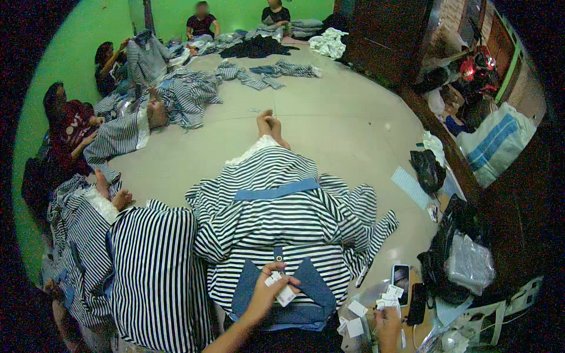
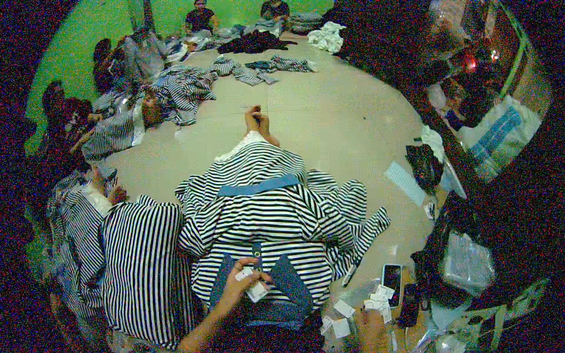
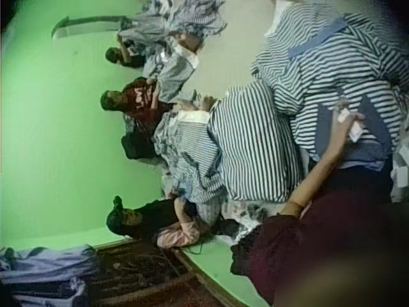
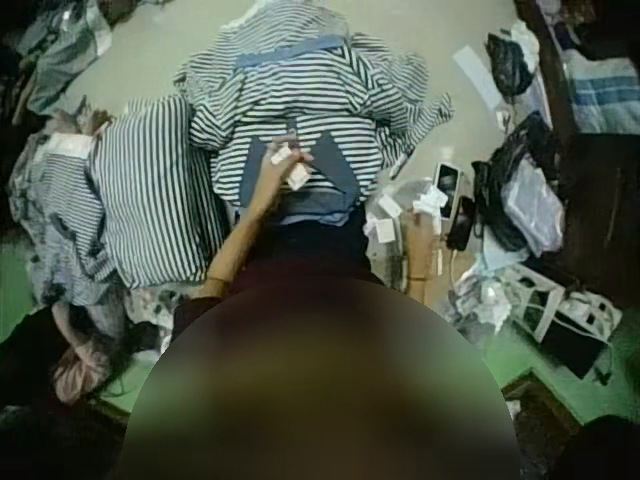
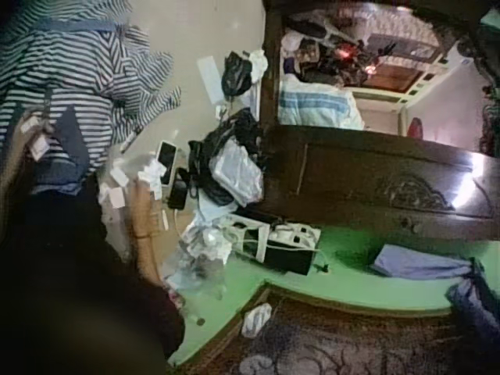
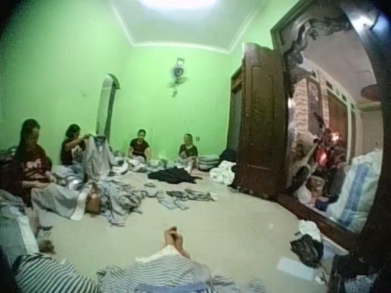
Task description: The person folds a striped shirt on the floor, aligning the sleeves and collar, then places a small white tag inside the folded garment. The person repeats this process with additional shirts, stacking the finished items nearby.
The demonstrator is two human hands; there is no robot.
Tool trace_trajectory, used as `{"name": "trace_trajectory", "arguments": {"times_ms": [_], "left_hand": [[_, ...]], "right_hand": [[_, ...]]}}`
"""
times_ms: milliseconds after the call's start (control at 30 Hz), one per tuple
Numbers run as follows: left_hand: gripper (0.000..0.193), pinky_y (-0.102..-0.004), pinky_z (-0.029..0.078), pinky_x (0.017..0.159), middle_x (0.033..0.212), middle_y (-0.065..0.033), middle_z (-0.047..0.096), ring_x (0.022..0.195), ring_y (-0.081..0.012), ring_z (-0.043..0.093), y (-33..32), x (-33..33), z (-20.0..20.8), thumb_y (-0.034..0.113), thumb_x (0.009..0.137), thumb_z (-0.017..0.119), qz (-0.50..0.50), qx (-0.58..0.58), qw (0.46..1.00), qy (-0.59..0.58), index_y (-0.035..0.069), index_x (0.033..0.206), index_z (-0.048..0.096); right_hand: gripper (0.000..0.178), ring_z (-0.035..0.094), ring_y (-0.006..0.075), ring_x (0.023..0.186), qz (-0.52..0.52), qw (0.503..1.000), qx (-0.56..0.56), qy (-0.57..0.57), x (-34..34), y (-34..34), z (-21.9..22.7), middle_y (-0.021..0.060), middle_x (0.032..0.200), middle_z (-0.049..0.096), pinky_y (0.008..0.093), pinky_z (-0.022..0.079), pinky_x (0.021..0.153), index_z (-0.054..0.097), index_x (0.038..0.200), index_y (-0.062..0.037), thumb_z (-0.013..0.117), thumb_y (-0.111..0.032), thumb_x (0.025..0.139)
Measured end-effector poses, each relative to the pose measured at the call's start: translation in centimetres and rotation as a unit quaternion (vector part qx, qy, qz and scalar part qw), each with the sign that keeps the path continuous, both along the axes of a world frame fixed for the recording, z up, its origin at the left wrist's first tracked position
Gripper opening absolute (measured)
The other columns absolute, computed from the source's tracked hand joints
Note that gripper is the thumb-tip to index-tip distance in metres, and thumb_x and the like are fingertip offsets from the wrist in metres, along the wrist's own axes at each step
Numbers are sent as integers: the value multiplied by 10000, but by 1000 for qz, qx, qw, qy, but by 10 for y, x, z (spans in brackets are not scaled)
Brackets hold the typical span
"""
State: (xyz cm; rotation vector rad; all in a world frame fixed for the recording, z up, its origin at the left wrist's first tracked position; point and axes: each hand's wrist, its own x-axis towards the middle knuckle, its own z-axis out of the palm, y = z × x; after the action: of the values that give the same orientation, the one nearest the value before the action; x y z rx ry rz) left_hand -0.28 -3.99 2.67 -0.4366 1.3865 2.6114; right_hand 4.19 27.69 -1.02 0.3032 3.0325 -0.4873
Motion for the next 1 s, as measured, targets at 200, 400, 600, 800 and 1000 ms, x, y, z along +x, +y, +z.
{"name": "trace_trajectory", "arguments": {"times_ms": [200, 400, 600, 800, 1000], "left_hand": [[186, -206, 447, 545, 682, -62, 585, 615, -112, 566, -32, -22, -6, 210, 809, 535, -194, -231, 953, -10, 26, 829, 549], [338, -331, 438, 617, 724, -154, 593, 669, -256, 574, -23, -38, -18, 335, 684, 634, -270, -461, 841, 84, 24, 809, 589], [416, -368, 431, 632, 744, -161, 569, 725, -323, 560, -16, -35, -27, 252, 596, 718, -229, -525, 815, 89, 39, 857, 474], [486, -376, 426, 653, 793, -181, 555, 762, -338, 550, -16, -35, -31, 221, 605, 714, -172, -511, 834, 115, 49, 946, 414], [496, -351, 420, 740, 944, -197, 518, 863, -316, 522, -21, -32, -21, 144, 637, 674, -206, -506, 832, 100, 12, 1041, 420]], "right_hand": [[173, 548, 295, 701, -133, 983, 91, -88, 102, 112, -64, 164, 798, 564, 344, 437, 619, 539, 829, 22, 524, -119, 730], [231, 511, 332, 692, -183, 976, 45, -110, 128, 116, -89, 207, 767, 547, 388, 413, 606, 507, 802, 48, 429, -167, 771], [232, 472, 220, 550, -164, 982, 25, -86, 140, 146, -133, 123, 636, 516, 342, 391, 503, 506, 801, 21, 453, -205, 792], [245, 436, 216, 426, -162, 982, -13, -93, 145, 165, -139, 120, 618, 525, 352, 376, 471, 517, 696, 3, 508, -224, 787], [205, 486, 200, 510, -107, 989, 21, -99, 114, 138, -69, 120, 657, 547, 323, 404, 520, 546, 735, 6, 541, -194, 778]]}}
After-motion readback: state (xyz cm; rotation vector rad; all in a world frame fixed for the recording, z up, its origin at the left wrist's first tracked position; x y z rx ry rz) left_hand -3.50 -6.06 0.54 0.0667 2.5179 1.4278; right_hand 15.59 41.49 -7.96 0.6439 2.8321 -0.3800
